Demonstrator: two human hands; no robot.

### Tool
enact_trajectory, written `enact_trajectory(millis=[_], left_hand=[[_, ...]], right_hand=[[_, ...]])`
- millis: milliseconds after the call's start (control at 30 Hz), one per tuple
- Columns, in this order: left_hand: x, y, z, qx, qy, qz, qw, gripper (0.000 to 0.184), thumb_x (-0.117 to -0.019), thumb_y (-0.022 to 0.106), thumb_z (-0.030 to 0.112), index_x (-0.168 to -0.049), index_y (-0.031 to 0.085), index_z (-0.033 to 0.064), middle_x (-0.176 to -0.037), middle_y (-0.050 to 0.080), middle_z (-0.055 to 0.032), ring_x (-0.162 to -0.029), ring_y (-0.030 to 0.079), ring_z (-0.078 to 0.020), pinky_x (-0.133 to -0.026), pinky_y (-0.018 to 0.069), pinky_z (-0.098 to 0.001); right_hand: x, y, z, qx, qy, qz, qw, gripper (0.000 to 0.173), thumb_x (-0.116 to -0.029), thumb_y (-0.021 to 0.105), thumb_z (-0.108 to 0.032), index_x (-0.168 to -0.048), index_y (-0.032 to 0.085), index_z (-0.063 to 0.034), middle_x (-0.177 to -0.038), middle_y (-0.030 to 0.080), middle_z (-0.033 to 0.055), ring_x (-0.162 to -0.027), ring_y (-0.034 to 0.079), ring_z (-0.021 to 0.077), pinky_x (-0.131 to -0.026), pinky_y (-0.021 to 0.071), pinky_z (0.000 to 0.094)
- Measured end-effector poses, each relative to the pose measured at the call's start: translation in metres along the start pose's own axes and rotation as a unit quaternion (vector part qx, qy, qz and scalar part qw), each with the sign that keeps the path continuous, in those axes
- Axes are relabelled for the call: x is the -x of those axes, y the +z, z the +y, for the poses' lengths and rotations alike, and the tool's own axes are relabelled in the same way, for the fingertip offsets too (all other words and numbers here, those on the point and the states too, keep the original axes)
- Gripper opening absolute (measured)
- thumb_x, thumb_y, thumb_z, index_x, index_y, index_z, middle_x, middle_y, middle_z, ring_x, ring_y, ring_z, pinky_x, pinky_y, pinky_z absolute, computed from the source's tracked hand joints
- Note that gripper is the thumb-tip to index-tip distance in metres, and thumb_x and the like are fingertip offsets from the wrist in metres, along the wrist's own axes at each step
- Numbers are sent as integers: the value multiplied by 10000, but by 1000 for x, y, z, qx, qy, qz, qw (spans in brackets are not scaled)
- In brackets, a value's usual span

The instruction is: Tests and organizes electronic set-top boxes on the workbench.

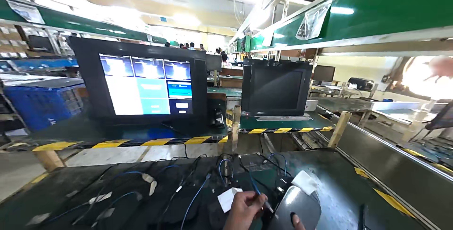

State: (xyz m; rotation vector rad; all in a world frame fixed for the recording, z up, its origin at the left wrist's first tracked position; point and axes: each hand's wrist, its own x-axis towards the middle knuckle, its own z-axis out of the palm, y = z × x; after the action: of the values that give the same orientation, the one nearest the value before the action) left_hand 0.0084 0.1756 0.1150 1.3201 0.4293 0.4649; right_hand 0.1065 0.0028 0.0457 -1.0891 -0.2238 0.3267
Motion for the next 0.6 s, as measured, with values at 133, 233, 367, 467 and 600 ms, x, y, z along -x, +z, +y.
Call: enact_trajectory(millis=[133, 233, 367, 467, 600], left_hand=[[3, 1, 1, -1, 8, 15, 1000, 137, -975, 694, 105, -980, 741, -24, -885, 759, -111, -818, 749, -200, -791, 645, -375], [6, 2, -5, -79, 38, 74, 993, 137, -959, 720, 140, -957, 762, 10, -849, 768, -87, -768, 756, -178, -760, 656, -366], [2, 4, -26, -187, 105, 130, 968, 163, -921, 754, 234, -891, 795, 79, -875, 766, -37, -813, 728, -128, -783, 615, -361], [-2, 2, -38, -162, 130, 115, 971, 157, -897, 762, 204, -866, 784, 52, -984, 712, -77, -953, 676, -157, -851, 581, -338], [13, 9, -25, -47, 92, 112, 988, 119, -923, 711, 17, -1019, 720, -53, -839, 740, -98, -731, 722, -158, -693, 637, -337]], right_hand=[[-3, 4, 9, -40, 9, -3, 999, 557, -880, 753, -284, -1284, 472, -23, -999, 708, 59, -900, 717, 132, -843, 624, 355], [-1, 11, 7, -9, -2, 21, 1000, 562, -850, 765, -214, -1280, 481, 10, -1007, 703, 73, -896, 713, 132, -841, 622, 352], [4, 18, 6, 20, -18, 51, 998, 660, -799, 826, -162, -1318, 472, 42, -1042, 709, 120, -918, 723, 165, -846, 631, 372], [8, 17, 6, 17, 3, 60, 998, 623, -832, 801, -157, -1324, 476, 44, -1050, 711, 136, -921, 727, 186, -847, 632, 386], [13, 23, 0, 5, 36, 78, 996, 670, -815, 833, -160, -1346, 484, 51, -1053, 719, 172, -928, 734, 238, -849, 636, 435]])
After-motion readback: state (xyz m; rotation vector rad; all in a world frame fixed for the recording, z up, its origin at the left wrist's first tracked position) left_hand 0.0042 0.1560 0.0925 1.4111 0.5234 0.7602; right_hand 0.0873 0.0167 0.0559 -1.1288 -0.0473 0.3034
